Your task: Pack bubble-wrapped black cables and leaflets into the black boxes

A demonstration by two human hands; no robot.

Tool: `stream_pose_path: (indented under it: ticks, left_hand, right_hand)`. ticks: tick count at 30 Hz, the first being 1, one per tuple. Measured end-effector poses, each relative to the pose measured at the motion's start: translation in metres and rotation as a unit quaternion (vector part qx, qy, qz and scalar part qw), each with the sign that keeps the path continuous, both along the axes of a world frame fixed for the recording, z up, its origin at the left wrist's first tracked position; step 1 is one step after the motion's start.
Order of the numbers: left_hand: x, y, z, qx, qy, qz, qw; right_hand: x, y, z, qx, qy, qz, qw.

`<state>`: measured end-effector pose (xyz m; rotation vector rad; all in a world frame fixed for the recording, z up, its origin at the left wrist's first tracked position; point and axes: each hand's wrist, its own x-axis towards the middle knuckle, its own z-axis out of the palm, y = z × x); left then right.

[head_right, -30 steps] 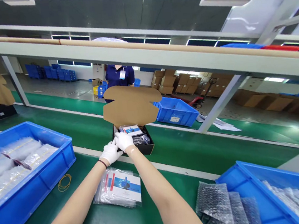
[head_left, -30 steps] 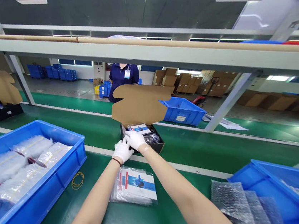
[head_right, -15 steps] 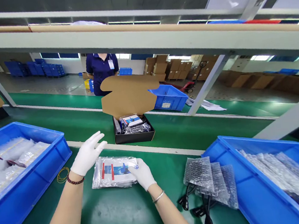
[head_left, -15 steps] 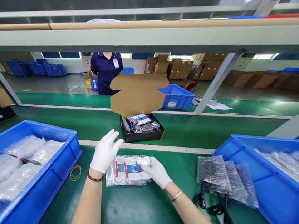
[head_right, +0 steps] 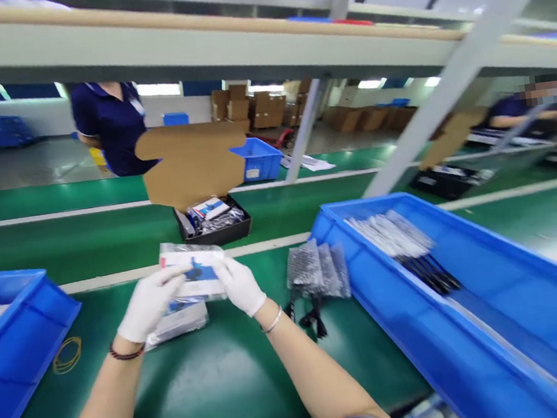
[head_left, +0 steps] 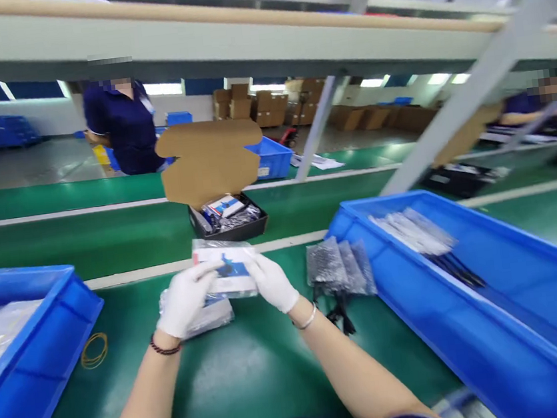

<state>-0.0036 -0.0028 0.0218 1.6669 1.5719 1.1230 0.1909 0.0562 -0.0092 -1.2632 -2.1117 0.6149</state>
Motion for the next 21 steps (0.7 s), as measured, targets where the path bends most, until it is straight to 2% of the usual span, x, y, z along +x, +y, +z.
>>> stream_pose_path:
  ticks: [1,3,6,9,11,13,15,18,21]
  left_hand:
    - [-0.005,0.000,0.000,0.011,-0.009,0.023,1.000]
    - [-0.018,0.000,0.002,0.027,-0.023,0.068,0.997]
    - [-0.035,-0.001,0.006,0.039,-0.029,0.112,0.992]
    - [-0.039,-0.002,0.007,0.046,-0.033,0.126,0.990]
    - [-0.036,-0.001,0.005,0.050,-0.045,0.120,0.991]
    - [-0.031,0.002,0.001,0.041,-0.060,0.102,0.992]
    - [-0.025,0.004,-0.001,0.018,-0.065,0.074,0.995]
    - [-0.016,0.005,0.005,-0.030,-0.027,0.039,0.998]
    - [-0.008,-0.005,0.023,-0.033,0.075,0.003,0.997]
  right_hand:
    - [0.011,0.002,0.001,-0.012,-0.049,0.025,0.998]
    - [0.045,0.011,-0.002,-0.009,-0.139,0.020,0.990]
    - [0.113,0.023,-0.016,0.068,-0.255,-0.078,0.962]
    - [0.171,0.028,-0.037,0.101,-0.277,-0.152,0.943]
    - [0.192,0.029,-0.049,0.118,-0.259,-0.167,0.944]
    - [0.196,0.030,-0.055,0.151,-0.232,-0.176,0.945]
    - [0.187,0.032,-0.052,0.192,-0.197,-0.187,0.943]
    - [0.161,0.034,-0.034,0.255,-0.137,-0.188,0.939]
    - [0.130,0.033,-0.006,0.293,-0.083,-0.158,0.939]
